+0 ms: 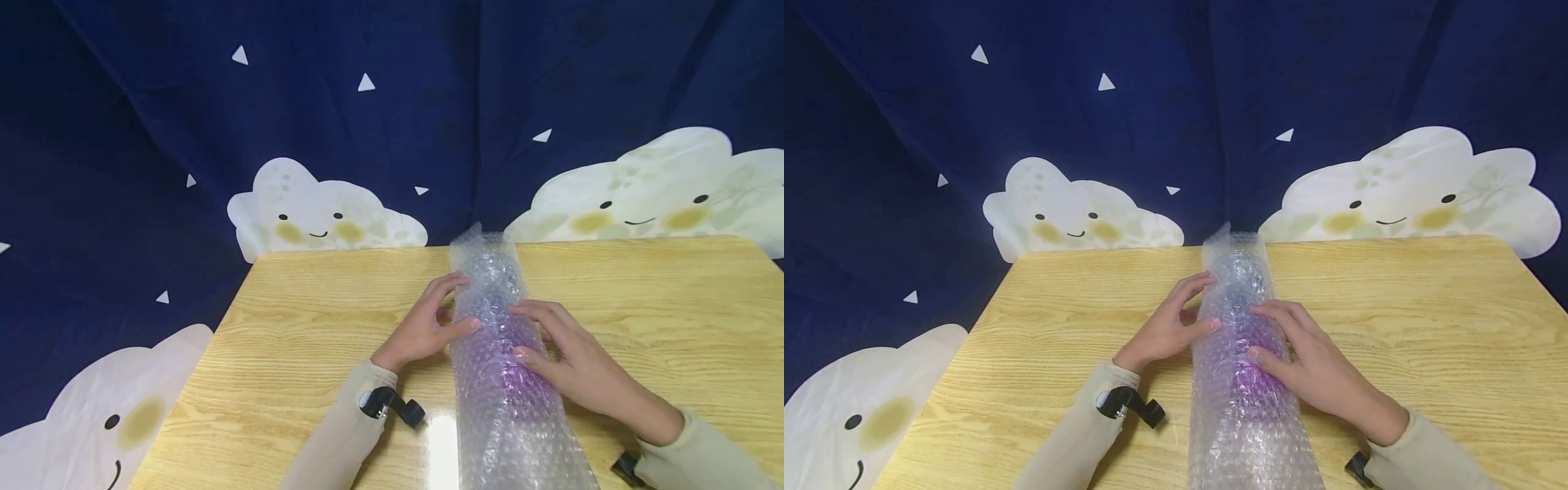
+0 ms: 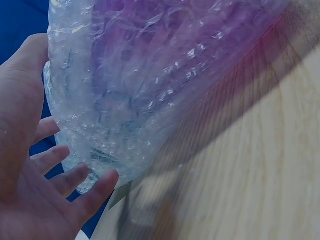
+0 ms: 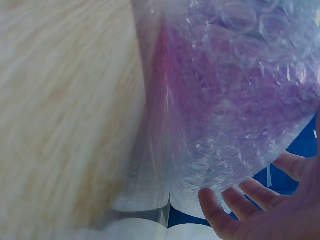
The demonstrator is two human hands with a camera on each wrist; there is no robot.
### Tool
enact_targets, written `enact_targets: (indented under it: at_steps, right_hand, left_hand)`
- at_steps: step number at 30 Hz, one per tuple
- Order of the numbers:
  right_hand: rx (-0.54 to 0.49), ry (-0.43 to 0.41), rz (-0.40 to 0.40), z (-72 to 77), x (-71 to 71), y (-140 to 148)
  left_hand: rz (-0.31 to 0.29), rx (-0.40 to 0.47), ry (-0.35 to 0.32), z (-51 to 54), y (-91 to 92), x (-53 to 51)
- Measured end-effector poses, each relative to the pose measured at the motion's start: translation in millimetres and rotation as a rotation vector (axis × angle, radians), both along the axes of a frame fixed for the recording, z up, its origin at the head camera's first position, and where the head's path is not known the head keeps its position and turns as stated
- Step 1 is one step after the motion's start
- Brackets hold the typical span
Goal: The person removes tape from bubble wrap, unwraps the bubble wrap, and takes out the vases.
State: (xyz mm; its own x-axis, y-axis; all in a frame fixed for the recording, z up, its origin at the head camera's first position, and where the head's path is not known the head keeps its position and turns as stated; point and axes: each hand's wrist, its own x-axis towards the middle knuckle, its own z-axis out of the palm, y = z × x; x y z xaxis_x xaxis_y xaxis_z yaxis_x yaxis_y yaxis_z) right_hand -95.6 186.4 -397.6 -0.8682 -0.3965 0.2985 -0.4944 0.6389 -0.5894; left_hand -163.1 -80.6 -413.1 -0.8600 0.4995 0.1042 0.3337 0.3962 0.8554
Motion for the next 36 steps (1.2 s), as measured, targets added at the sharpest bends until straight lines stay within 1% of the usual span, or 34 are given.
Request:
enact_targets:
  at_steps: [9,15,23,28,36]
  right_hand:
    - [-0.01,-0.008,0.0,-0.3,0.5,0.3]
    - [-0.006,-0.008,-0.008,0.1,1.5,0.0]
    - [-0.006,-0.028,-0.01,0.3,1.8,0.1]
    - [-0.008,-0.032,-0.01,0.5,1.9,0.3]
    - [-0.004,-0.012,-0.007,-0.4,1.1,0.4]
  left_hand:
    - [-0.002,0.021,-0.013,-0.1,-3.3,-3.0]
    - [-0.016,0.043,-0.025,0.0,-5.7,-4.1]
    - [-0.035,0.069,-0.042,0.9,-7.1,-5.0]
    - [-0.031,0.061,-0.046,0.3,-7.9,-6.4]
    - [-0.027,0.042,-0.043,1.2,-10.4,-6.4]
